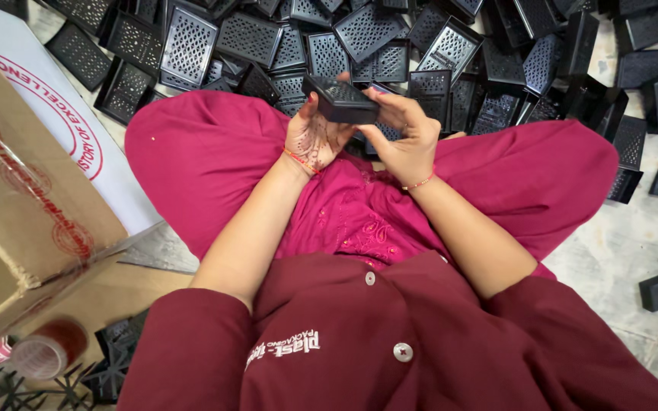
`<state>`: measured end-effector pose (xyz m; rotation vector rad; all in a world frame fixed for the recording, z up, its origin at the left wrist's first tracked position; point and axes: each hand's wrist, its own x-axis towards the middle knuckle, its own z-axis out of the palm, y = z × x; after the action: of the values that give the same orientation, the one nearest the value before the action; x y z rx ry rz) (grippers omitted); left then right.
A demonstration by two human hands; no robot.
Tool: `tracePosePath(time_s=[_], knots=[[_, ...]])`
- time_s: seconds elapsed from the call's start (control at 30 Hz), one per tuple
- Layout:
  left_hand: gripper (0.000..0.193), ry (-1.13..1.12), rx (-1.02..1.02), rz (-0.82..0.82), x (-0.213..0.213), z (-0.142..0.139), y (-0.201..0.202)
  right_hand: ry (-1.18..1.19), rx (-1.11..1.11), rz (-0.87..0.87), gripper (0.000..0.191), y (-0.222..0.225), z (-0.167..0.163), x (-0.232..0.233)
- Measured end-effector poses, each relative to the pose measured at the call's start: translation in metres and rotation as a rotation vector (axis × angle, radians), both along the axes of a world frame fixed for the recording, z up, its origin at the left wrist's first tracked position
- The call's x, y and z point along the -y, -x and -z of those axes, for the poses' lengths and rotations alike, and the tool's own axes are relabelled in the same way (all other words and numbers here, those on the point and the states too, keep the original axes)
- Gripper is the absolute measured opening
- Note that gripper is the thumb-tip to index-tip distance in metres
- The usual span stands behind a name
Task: The person sits on the floor and repeatedly picks up small black plastic trays, snaps them together into pairs, and places the assembled units back on the floor. The process is continuous and repetitive throughout the clip.
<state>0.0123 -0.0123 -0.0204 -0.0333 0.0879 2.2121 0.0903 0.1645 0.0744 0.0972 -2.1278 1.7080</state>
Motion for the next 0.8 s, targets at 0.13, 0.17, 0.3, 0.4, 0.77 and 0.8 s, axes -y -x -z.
tracePosePath(time_s=[0.13,0.17,0.3,0.4,0.77,0.8], knots=[[0.076,-0.055,-0.009,0.055,0.001,0.0,-0.004,0.127,0.072,0.023,0.039,-0.006,0.004,0.003],[0.077,-0.04,-0.001,0.074,0.0,0.001,-0.005,0.028,0.02,0.046,0.038,-0.006,0.004,0.002],[0.085,0.215,0.042,0.072,-0.015,0.007,-0.008,-0.228,-0.12,0.136,0.036,-0.003,0.001,-0.004],[0.081,0.604,-0.227,-0.092,-0.026,0.012,-0.013,-0.254,-0.138,0.216,0.037,0.001,-0.002,-0.008],[0.056,0.758,-0.411,-0.055,-0.028,0.03,-0.021,-0.264,-0.001,-0.016,0.05,0.007,-0.011,-0.001],[0.055,0.783,-0.327,-0.029,-0.028,0.029,-0.019,-0.233,0.006,-0.072,0.054,0.008,-0.011,-0.002]])
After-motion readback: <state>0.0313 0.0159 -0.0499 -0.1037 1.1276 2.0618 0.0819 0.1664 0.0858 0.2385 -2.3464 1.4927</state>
